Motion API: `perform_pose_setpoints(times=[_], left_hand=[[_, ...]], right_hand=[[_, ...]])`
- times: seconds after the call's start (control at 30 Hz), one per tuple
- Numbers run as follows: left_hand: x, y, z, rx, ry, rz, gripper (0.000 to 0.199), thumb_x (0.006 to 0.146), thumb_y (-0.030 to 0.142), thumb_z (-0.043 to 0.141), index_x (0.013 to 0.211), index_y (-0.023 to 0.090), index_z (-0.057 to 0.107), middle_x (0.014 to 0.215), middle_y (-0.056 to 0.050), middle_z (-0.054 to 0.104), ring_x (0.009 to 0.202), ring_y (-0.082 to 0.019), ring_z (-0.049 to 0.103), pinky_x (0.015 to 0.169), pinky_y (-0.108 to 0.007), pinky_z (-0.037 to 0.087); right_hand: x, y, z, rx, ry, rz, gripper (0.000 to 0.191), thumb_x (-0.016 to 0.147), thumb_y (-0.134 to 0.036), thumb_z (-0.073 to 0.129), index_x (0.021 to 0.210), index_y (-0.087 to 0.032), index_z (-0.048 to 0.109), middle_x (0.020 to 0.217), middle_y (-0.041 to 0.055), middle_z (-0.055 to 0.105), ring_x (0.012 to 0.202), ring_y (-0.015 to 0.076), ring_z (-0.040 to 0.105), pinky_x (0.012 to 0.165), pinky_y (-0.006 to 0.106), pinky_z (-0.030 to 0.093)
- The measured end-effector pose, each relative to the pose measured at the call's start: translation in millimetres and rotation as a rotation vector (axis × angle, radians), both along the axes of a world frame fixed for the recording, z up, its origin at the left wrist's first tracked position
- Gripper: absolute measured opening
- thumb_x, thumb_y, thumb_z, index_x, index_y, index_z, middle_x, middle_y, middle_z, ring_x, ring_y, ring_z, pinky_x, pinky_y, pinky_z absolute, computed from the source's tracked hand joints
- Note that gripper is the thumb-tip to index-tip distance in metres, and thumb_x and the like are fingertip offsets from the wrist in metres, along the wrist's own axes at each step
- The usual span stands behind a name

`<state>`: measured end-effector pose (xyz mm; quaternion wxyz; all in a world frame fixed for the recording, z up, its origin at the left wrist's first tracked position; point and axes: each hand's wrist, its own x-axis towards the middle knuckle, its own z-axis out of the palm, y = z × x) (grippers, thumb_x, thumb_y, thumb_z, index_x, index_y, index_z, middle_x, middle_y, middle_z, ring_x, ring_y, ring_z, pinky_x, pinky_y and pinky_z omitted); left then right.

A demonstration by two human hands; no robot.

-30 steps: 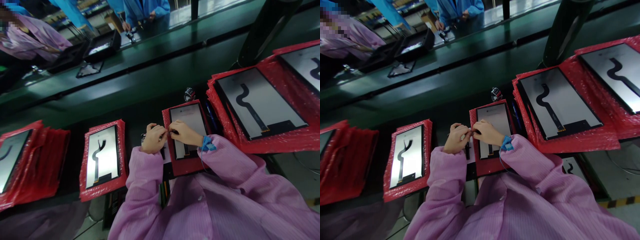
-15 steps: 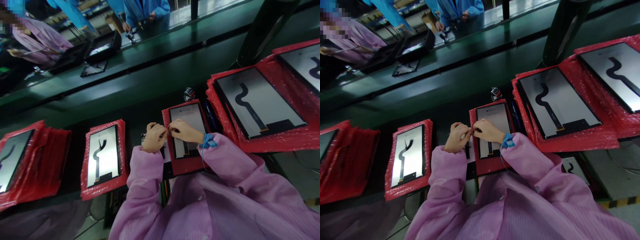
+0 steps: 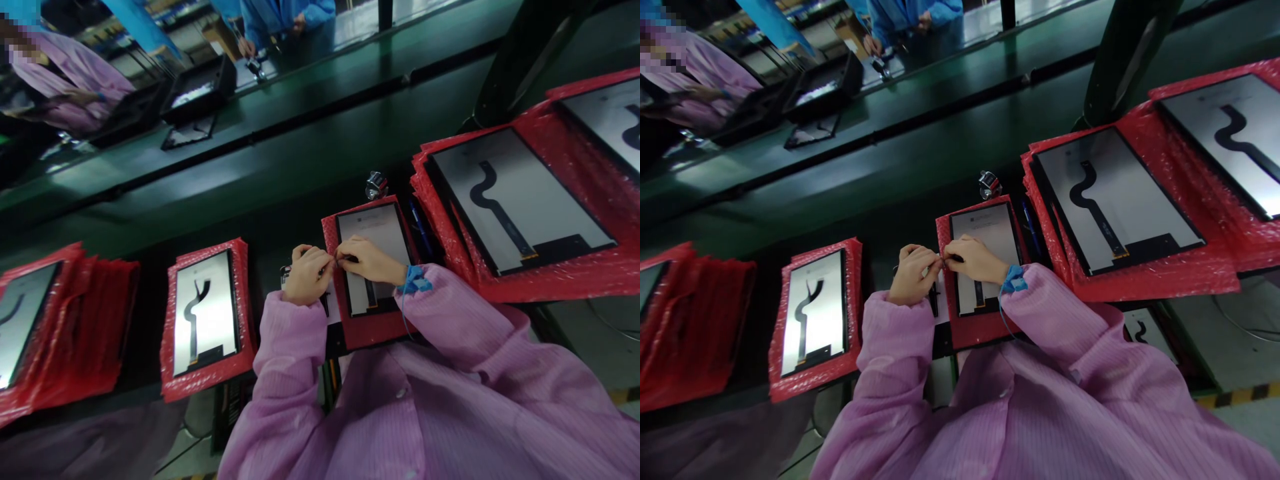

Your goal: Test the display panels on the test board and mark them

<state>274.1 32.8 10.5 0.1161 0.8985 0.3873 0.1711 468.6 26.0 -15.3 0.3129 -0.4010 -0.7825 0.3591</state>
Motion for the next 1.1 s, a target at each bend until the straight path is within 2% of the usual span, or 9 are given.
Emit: perform_pose_setpoints(times=[0.47,0.77,0.9,1.1], left_hand=[[1,-1,3.9,-0.036,0.006,0.017,0.026,0.093,0.024,0.041,0.072,0.022,0.057,0.074,-0.003,0.068,0.077,-0.020,0.061,0.096,-0.045,0.038],[-2,0,10.1,-0.134,-0.133,0.109,0.027,0.092,0.030,0.043,0.067,0.022,0.051,0.067,-0.001,0.062,0.072,-0.019,0.057,0.096,-0.044,0.041],[0,1,9.4,-0.148,-0.113,0.084,0.027,0.091,0.031,0.043,0.067,0.022,0.050,0.068,-0.001,0.061,0.071,-0.018,0.056,0.096,-0.044,0.041],[0,1,10.1,-0.184,-0.080,0.059,0.026,0.092,0.030,0.042,0.068,0.022,0.050,0.069,-0.001,0.061,0.074,-0.019,0.056,0.097,-0.042,0.040]], right_hand=[[0,-2,3.6,-0.030,-0.008,-0.011,0.010,0.090,-0.019,0.055,0.084,-0.018,0.062,0.090,0.0038,0.069,0.091,0.0182,0.055,0.092,0.033,0.036],[6,1,13.6,-0.071,0.044,-0.007,0.017,0.094,-0.022,0.047,0.083,-0.018,0.060,0.089,0.0039,0.067,0.085,0.0156,0.057,0.087,0.031,0.042],[2,0,13.3,-0.055,0.035,-0.002,0.013,0.089,-0.019,0.053,0.077,-0.018,0.057,0.088,0.0039,0.067,0.086,0.0160,0.057,0.094,0.034,0.039],[1,-1,10.7,-0.067,0.034,0.017,0.012,0.088,-0.018,0.054,0.076,-0.019,0.056,0.090,0.0035,0.067,0.088,0.0163,0.056,0.094,0.034,0.037]])
